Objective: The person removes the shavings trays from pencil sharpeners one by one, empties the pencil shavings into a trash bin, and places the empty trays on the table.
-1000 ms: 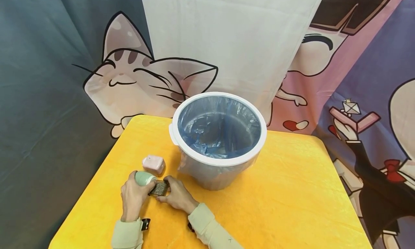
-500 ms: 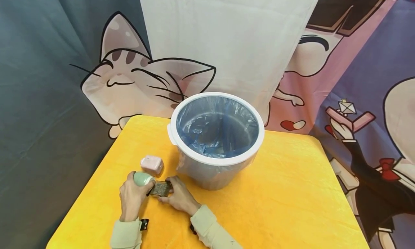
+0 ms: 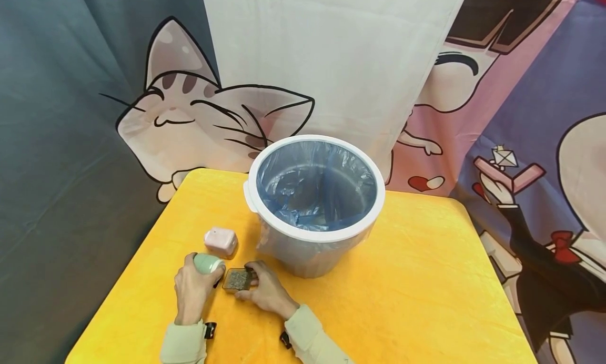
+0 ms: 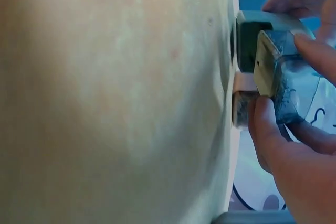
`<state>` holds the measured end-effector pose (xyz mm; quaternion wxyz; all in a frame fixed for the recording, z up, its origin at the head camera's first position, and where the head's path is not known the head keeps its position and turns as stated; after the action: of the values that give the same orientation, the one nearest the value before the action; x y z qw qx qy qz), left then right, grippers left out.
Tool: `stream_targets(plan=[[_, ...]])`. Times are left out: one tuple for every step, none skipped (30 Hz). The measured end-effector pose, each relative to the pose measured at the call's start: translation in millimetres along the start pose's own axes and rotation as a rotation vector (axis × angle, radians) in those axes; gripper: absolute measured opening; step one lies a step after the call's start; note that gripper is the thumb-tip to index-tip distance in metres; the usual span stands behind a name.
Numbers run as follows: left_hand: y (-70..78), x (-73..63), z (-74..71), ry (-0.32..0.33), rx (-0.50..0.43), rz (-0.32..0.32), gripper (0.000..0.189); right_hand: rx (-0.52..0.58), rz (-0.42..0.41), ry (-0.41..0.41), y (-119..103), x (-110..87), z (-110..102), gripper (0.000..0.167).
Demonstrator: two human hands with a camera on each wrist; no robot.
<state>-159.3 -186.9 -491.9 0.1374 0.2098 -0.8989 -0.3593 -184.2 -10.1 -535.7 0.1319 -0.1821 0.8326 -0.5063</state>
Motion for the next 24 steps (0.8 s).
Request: stream_targets(plan=[[-0.8,0.1,0.9,-0.004,0.001,-0.004,0.073,0.007,0.005,-0.007,1,-0.6,-2,0.07],[-1.7,0.1,1.7,-0.008,0.002,-0.009,0.073,0.014,0.011,-0.016,2,-1.0,-3,0.07],[-2.6,0.1,2.6,-0.013,0.001,-0.014,0.073,0.015,0.013,-0.021,3,-1.7,-6,0.071],[-3.3,0.2,3.5,-0.017,-0.001,-0.018,0.074,0.025,0.014,-0.028,4,-2.1,-8,0.072],[-3.9,0.1,4.3,-0.023,-0.002,-0.02,0.074,0.042,0.012,-0.036,5,-2.5,-10,0.072],[-4.3,-0.1,4.9,-0.028,-0.004,-0.022,0.074,0.057,0.01,-0.044,6,-3.0,-11,0.072],[-4.7,-0.3,5.5,-0.034,-0.005,-0.023,0.075,0.077,0.016,-0.057,7,-3.5,-12,0.073],[-5.2,-0.5,5.8,-0.037,-0.007,-0.025,0.075,0.098,0.014,-0.07,8,-4.2,-13,0.073],[-5.4,-0.9,6.1,-0.042,-0.007,-0.027,0.075,0.127,0.016,-0.085,9,-5.0,-13,0.073],[-5.6,-1.2,6.4,-0.044,-0.005,-0.028,0.076,0.151,0.016,-0.095,10,-5.7,-13,0.073],[-5.8,-1.5,6.5,-0.046,-0.002,-0.03,0.076,0.175,0.019,-0.103,11,-6.6,-13,0.074],[-6.0,-1.6,6.4,-0.047,0.0,-0.031,0.076,0.192,0.022,-0.106,12,-7.6,-14,0.073],[-6.2,-1.7,6.4,-0.048,0.004,-0.033,0.076,0.208,0.024,-0.108,12,-8.6,-15,0.073],[-6.3,-1.9,6.3,-0.048,0.008,-0.034,0.076,0.218,0.026,-0.106,11,-9.6,-16,0.072],[-6.5,-1.9,6.3,-0.049,0.012,-0.035,0.076,0.229,0.033,-0.103,10,-11.1,-18,0.072],[-6.7,-1.9,6.3,-0.049,0.015,-0.037,0.076,0.235,0.038,-0.099,9,-12.7,-19,0.071],[-6.7,-2.0,6.6,-0.052,0.016,-0.037,0.076,0.248,0.047,-0.1,7,-14.8,-21,0.07],[-6.6,-2.0,7.3,-0.058,0.018,-0.037,0.076,0.25,0.056,-0.098,5,-17.0,-23,0.069],[-6.6,-2.0,8.5,-0.066,0.021,-0.039,0.076,0.25,0.065,-0.097,2,-19.3,-26,0.068],[-6.5,-2.1,9.5,-0.072,0.024,-0.04,0.076,0.25,0.073,-0.094,0,-21.7,-28,0.067],[-6.4,-2.1,10.4,-0.077,0.026,-0.04,0.076,0.247,0.081,-0.094,-2,-23.9,-30,0.066],[-6.1,-2.1,11.2,-0.08,0.028,-0.039,0.076,0.241,0.086,-0.092,-4,-25.6,-32,0.066],[-6.0,-2.0,11.9,-0.081,0.032,-0.038,0.076,0.226,0.079,-0.086,-4,-26.5,-34,0.065],[-5.9,-1.9,12.5,-0.08,0.035,-0.037,0.076,0.219,0.086,-0.081,-3,-27.6,-35,0.065]])
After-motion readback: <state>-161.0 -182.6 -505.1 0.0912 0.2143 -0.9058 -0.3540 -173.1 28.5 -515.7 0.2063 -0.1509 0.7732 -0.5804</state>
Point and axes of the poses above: each hand's wrist, its own x-axis towards the middle knuckle, its own z-axis out of the palm, y = z × x, the point moved 10 cm from there along x, towards the middle knuckle, and after that the axes turned 3 degrees about z, right-handed, at the moved point
